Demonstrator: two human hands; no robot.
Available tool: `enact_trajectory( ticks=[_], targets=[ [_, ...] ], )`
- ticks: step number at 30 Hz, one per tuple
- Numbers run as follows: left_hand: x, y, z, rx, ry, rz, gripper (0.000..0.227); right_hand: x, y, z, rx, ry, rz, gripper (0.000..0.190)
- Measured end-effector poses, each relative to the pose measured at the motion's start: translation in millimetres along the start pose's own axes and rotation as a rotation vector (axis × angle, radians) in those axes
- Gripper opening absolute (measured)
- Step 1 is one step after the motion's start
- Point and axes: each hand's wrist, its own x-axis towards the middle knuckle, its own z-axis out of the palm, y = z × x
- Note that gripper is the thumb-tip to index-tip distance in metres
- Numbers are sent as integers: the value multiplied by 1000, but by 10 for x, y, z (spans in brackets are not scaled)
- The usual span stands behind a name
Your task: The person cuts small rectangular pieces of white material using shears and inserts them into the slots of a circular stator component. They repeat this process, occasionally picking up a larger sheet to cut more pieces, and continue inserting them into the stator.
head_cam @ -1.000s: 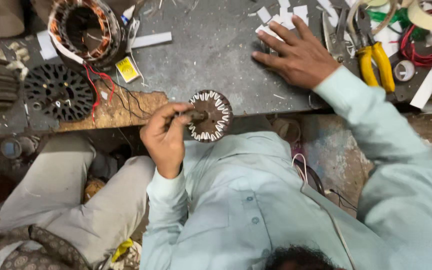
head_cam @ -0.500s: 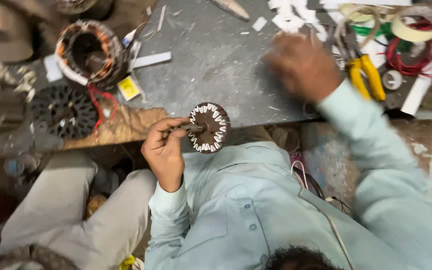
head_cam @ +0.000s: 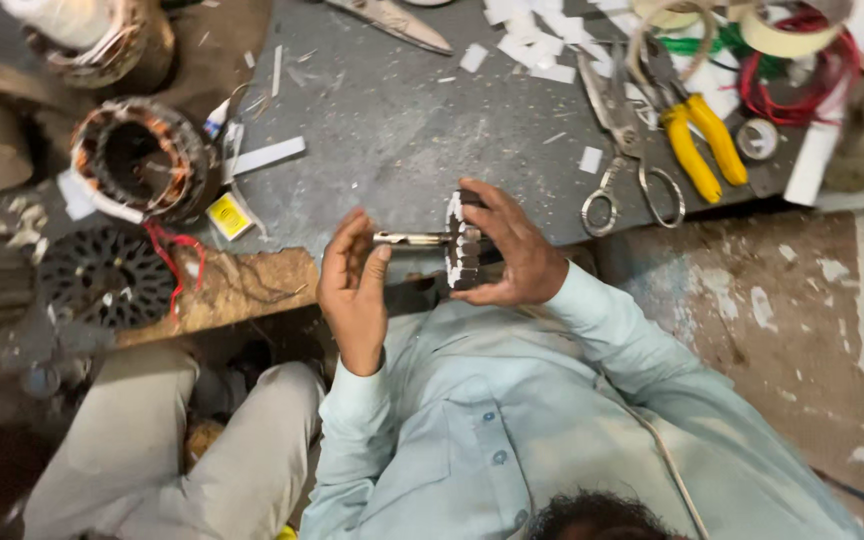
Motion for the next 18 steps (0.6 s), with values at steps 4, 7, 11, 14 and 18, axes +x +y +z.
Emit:
enact_trajectory(
  ticks=[4,7,11,14,18],
  targets=[
    [-179,206,-151,361,112,174,24,157,-16,102,-74,0,-31,120],
    [-236,298,-95,514,-60,357,45,246,-128,155,-84,50,-12,113],
    [-206,277,70,558,-151,471,49,274,-175,-68,-227,-10,27,87],
    [-172,190,95,537,-102,447,46,140,145,-716,-589,175,37,34],
    [-200,90,53,515,-121,446,46,-70,1076,-2002,-1058,335,187,12]
  ],
)
